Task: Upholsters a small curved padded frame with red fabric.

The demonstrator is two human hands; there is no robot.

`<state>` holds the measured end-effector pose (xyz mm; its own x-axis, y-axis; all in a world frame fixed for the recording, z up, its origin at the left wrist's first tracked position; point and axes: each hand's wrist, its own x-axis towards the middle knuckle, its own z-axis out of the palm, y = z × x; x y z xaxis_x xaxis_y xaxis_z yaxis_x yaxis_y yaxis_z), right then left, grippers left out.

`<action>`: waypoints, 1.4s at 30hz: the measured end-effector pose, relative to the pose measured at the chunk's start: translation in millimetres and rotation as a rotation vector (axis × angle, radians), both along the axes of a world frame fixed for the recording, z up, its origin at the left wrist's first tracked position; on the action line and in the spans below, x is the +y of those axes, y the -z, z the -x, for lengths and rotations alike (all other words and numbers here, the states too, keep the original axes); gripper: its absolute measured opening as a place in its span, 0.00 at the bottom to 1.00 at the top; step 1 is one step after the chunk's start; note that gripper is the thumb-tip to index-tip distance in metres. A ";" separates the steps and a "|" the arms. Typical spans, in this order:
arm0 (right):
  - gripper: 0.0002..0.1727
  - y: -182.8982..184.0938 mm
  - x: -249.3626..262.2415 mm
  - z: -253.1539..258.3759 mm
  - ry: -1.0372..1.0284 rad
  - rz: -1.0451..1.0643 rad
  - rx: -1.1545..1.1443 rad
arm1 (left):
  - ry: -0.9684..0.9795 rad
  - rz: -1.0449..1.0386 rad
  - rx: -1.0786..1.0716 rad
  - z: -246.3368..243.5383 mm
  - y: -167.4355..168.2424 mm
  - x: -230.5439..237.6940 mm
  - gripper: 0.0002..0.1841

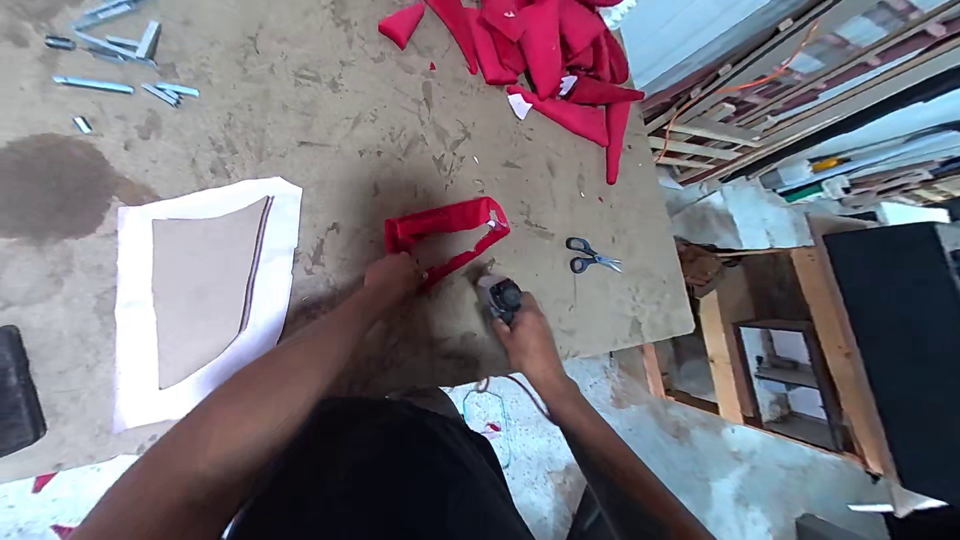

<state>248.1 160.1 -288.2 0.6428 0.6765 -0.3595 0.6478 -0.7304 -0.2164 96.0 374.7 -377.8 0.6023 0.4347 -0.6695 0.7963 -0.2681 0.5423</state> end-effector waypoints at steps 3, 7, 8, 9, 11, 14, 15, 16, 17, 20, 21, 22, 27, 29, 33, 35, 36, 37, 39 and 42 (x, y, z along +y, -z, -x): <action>0.34 24.2 -38.0 -48.8 0.001 -0.010 -0.062 | -0.145 0.245 -0.055 -15.9 -2.9 -41.3 0.27; 0.28 45.6 -64.3 -117.2 0.019 -0.200 0.132 | -0.388 0.580 -0.274 -53.3 -35.7 -94.5 0.21; 0.22 44.7 -65.9 -136.0 0.050 -0.261 0.154 | -0.380 0.635 -0.323 -59.2 -45.4 -101.4 0.21; 0.18 42.6 -66.4 -158.0 0.104 -0.308 0.148 | -0.357 0.647 -0.364 -64.0 -54.3 -107.1 0.21; 0.21 44.2 -64.4 -209.1 0.266 -0.381 0.099 | -0.287 0.463 -0.419 -63.9 -63.1 -116.3 0.20; 0.32 78.4 -47.0 -280.0 0.411 -0.441 -0.021 | -0.235 -0.137 -0.413 -35.7 -67.1 -126.8 0.17; 0.34 89.7 -39.0 -297.0 0.399 -0.428 -0.043 | -0.247 -0.298 -0.428 -29.3 -69.8 -126.2 0.16; 0.34 97.9 -32.2 -309.0 0.366 -0.404 -0.064 | -0.254 -0.417 -0.428 -26.8 -73.9 -123.1 0.15; 0.33 102.9 -27.5 -316.0 0.324 -0.383 -0.082 | -0.251 -0.503 -0.421 -27.7 -76.9 -117.6 0.14; 0.21 104.2 -27.6 -324.4 0.175 -0.344 -0.116 | -0.219 -0.631 -0.402 -50.0 -67.6 -91.9 0.18; 0.17 103.8 -34.8 -325.9 0.117 -0.344 -0.111 | -0.200 -0.632 -0.397 -60.0 -59.8 -85.4 0.22; 0.14 103.9 -45.1 -328.3 0.060 -0.368 -0.098 | -0.181 -0.615 -0.381 -69.7 -51.8 -80.8 0.26; 0.21 93.3 -115.0 -355.0 -0.027 -0.466 -0.035 | -0.200 -0.526 -0.213 -95.0 -33.6 -82.7 0.34; 0.19 90.2 -133.3 -365.2 -0.064 -0.395 -0.047 | -0.211 -0.577 -0.205 -91.5 -32.2 -92.0 0.25; 0.18 69.9 -133.7 -374.4 -0.196 -0.107 0.012 | -0.202 -0.649 -0.261 -78.6 -29.0 -114.4 0.19; 0.15 55.3 -122.8 -377.8 -0.202 0.054 0.093 | -0.196 -0.663 -0.310 -72.1 -30.9 -124.1 0.15; 0.14 45.8 -117.8 -378.3 -0.152 0.112 0.193 | -0.202 -0.670 -0.347 -68.9 -30.6 -127.1 0.12; 0.12 35.6 -113.7 -377.7 -0.073 0.144 0.334 | -0.217 -0.673 -0.389 -66.0 -29.8 -128.5 0.11; 0.12 14.8 -109.1 -369.4 -0.002 0.106 0.614 | -0.262 -0.647 -0.487 -62.4 -29.4 -127.7 0.09; 0.14 -9.1 -86.8 -322.6 -0.352 -0.059 0.624 | -0.345 -0.545 -0.630 -57.3 -31.0 -123.0 0.07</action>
